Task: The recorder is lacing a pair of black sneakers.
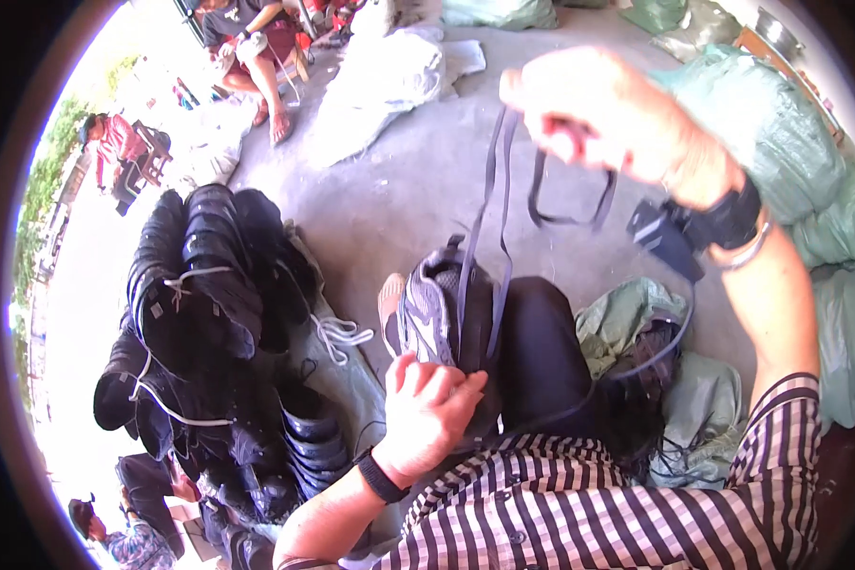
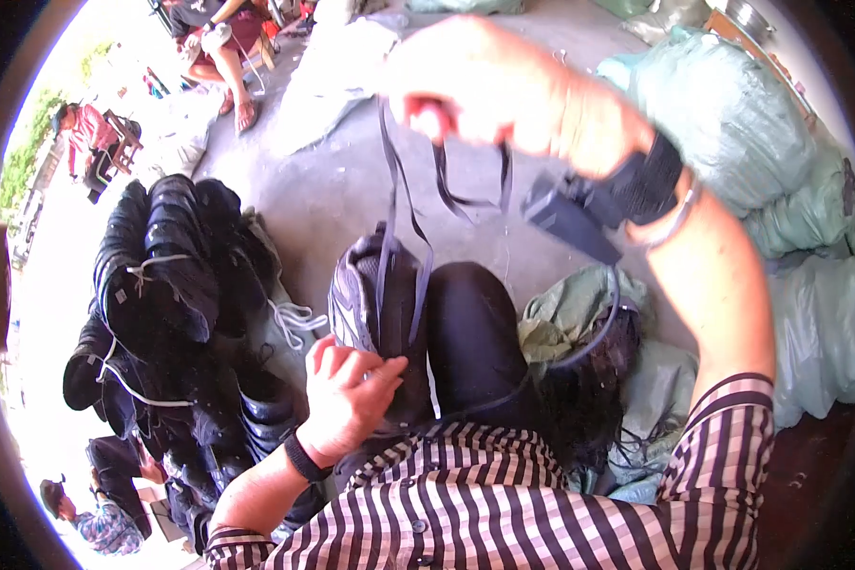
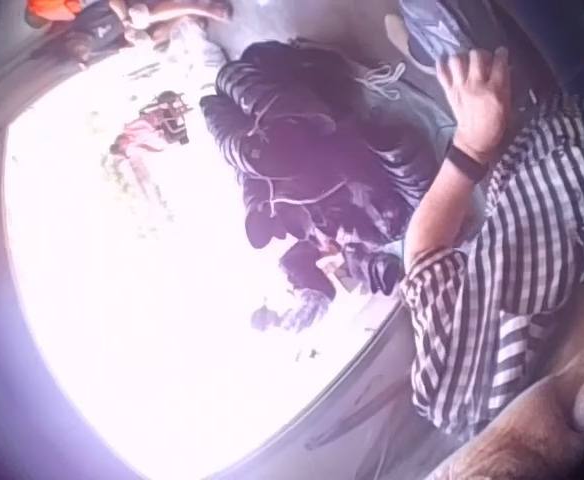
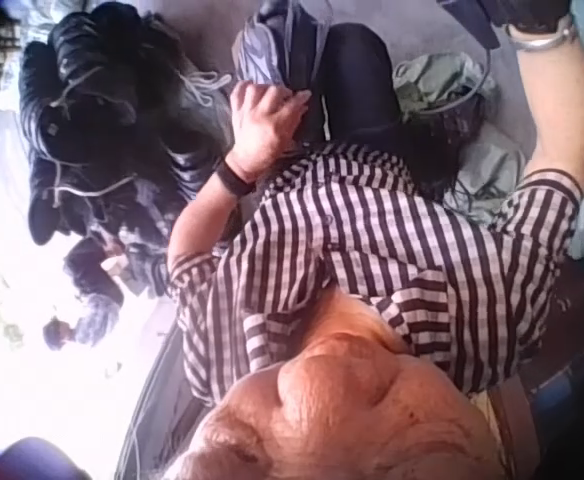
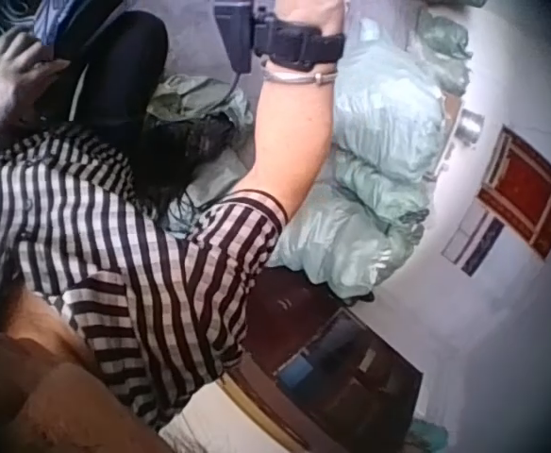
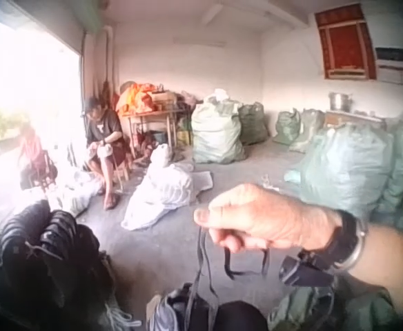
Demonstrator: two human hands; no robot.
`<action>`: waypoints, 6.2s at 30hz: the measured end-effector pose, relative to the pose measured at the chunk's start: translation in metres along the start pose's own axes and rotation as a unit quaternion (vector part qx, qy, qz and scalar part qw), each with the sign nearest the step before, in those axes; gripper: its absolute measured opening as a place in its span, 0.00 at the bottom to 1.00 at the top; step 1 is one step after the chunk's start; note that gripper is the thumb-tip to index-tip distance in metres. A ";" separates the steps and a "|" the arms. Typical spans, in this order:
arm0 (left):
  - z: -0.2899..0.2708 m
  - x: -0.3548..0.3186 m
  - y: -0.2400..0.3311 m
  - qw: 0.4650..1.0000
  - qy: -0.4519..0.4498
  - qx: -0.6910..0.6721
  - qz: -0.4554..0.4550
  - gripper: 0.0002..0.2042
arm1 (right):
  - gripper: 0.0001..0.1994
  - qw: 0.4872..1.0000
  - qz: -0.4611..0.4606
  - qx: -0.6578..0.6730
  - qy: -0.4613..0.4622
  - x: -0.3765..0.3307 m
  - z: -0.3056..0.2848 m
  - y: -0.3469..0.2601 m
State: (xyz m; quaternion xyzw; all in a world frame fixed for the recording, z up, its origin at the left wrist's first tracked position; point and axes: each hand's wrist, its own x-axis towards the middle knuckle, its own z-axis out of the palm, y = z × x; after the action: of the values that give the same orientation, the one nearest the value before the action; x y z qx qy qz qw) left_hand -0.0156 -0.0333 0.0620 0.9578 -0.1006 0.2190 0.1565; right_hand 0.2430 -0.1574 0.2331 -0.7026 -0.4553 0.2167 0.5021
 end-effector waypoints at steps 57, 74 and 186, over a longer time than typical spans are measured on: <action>0.025 -0.010 -0.005 0.988 0.041 -0.101 -0.111 0.08 | 0.07 0.994 -0.036 -0.059 0.085 -0.136 0.182 0.151; 0.026 -0.032 -0.023 0.950 0.089 -0.169 -0.248 0.16 | 0.12 0.993 0.074 -0.092 0.024 -0.125 0.160 0.129; 0.016 0.031 -0.017 0.830 0.029 -0.442 -0.339 0.11 | 0.16 0.962 -0.106 -0.116 0.222 -0.085 -0.008 -0.039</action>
State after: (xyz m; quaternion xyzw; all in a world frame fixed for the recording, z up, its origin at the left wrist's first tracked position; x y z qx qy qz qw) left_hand 0.0223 -0.0265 0.0576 0.7538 0.1487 0.1120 0.6302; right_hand 0.1908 -0.2309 0.2587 -0.7344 -0.4266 -0.0533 0.5253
